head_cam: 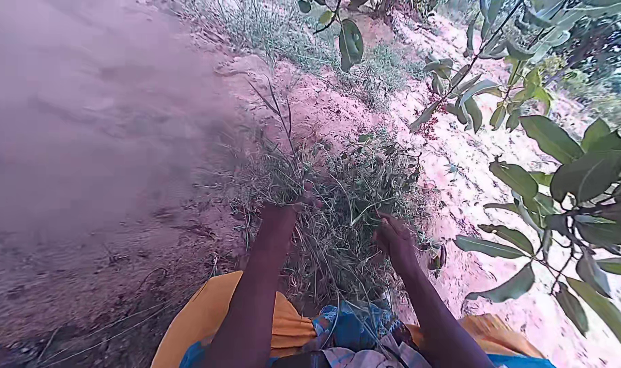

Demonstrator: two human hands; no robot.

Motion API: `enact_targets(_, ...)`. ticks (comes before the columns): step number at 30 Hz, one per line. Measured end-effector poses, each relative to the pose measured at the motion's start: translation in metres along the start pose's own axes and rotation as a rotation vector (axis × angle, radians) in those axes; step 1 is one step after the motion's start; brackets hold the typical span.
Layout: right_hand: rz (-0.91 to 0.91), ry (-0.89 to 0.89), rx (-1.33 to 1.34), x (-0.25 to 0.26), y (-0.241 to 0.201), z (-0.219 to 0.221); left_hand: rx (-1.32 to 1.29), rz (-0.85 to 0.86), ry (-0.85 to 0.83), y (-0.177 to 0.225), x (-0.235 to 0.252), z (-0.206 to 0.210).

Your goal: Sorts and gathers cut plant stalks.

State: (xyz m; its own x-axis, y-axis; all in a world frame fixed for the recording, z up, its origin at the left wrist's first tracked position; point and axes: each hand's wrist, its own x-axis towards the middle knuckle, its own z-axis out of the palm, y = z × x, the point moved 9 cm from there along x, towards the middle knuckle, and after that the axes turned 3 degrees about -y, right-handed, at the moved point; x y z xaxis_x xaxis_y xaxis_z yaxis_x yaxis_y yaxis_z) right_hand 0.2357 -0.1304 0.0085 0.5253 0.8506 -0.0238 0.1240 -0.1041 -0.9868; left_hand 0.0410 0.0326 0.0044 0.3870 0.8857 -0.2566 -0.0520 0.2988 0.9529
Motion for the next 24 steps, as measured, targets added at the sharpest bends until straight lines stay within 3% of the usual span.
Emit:
enact_targets(4,-0.013,-0.219,-0.380,-0.014,0.003,0.051,0.021,-0.196,-0.197,-0.024,-0.010,0.031)
enact_targets(7,0.078,-0.321,-0.463,-0.021,0.010,0.065,-0.083,-0.144,-0.242,-0.026,-0.010,0.036)
enact_targets(9,0.037,-0.366,-0.477,-0.020,0.007,0.068,-0.151,-0.073,-0.245,-0.020,-0.010,0.033)
enact_targets(12,0.015,-0.330,-0.534,-0.010,0.006,0.055,-0.115,0.025,-0.055,-0.005,-0.004,0.002)
enact_targets(14,0.046,-0.323,-0.624,-0.001,0.021,0.041,0.059,0.082,0.124,0.006,0.002,-0.034)
enact_targets(17,0.297,-0.460,-0.791,0.001,0.081,0.027,0.132,0.268,0.288,0.011,0.013,-0.079)
enact_targets(19,0.441,-0.545,-0.899,-0.009,0.117,0.026,0.088,0.274,0.336,0.022,0.006,-0.083)
enact_targets(21,0.491,-0.519,-0.932,-0.012,0.123,0.025,0.028,0.257,0.354,0.025,0.004,-0.077)
enact_targets(23,0.405,-0.296,-0.820,-0.002,0.091,0.013,0.013,0.247,0.339,0.027,0.003,-0.073)
enact_targets(24,0.276,-0.132,-0.734,0.003,0.065,0.003,0.029,0.224,0.339,0.031,0.000,-0.070)
